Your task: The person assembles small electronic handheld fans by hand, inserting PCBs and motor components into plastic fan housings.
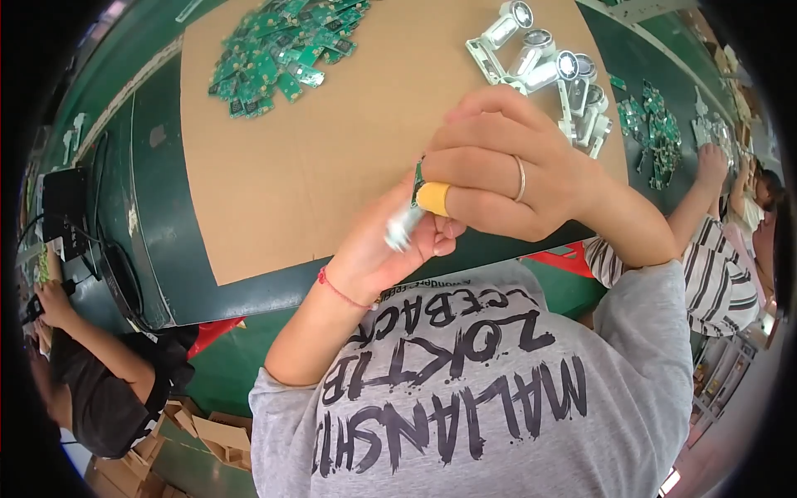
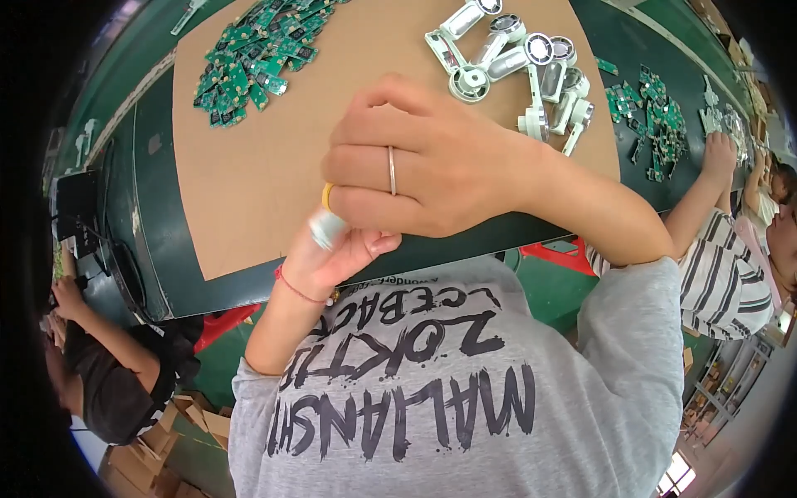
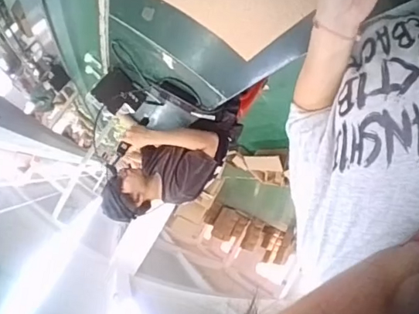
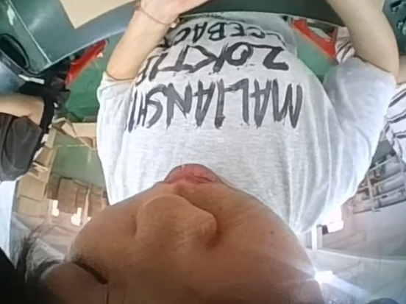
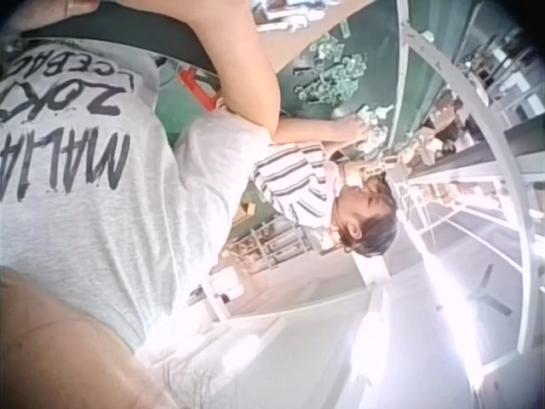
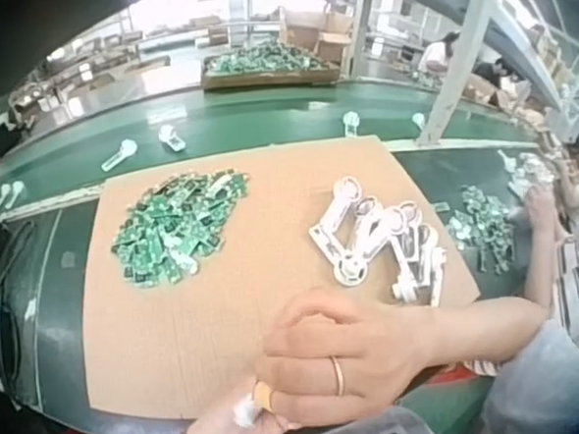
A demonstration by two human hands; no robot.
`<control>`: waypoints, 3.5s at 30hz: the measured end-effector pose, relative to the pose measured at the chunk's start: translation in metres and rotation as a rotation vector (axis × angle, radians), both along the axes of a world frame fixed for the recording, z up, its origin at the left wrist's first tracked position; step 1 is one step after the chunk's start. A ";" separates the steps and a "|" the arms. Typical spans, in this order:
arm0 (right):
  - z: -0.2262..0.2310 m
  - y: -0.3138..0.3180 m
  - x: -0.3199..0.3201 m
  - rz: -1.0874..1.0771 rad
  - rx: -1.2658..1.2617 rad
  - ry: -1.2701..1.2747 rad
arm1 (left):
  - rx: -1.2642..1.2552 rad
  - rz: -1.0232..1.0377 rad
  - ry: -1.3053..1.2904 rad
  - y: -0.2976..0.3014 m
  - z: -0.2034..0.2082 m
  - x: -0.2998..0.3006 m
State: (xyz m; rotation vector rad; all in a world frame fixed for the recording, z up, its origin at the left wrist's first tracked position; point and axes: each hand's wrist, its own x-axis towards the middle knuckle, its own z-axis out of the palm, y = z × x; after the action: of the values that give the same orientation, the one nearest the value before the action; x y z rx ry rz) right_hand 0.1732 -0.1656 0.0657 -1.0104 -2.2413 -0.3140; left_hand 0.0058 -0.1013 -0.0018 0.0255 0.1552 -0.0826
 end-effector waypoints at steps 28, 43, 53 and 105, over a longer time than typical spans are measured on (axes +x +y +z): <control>0.009 -0.017 0.012 -0.235 -1.174 1.144 | 1.168 0.516 0.177 0.009 0.021 0.010; -0.011 -0.023 -0.018 -0.400 -0.635 0.701 | 1.243 0.647 0.268 0.007 0.030 0.007; -0.018 -0.021 -0.027 -0.474 -0.676 0.727 | 1.147 0.638 0.329 0.006 0.030 0.004; -0.041 0.007 -0.032 -0.526 -0.284 0.005 | 1.950 0.566 0.546 0.025 0.016 -0.010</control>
State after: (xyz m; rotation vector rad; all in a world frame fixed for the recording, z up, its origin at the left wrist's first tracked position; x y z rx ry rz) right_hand 0.1417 -0.1586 0.0249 -1.7507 -2.0188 -0.2156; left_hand -0.0042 -0.0761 0.0146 1.9078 0.7315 0.6638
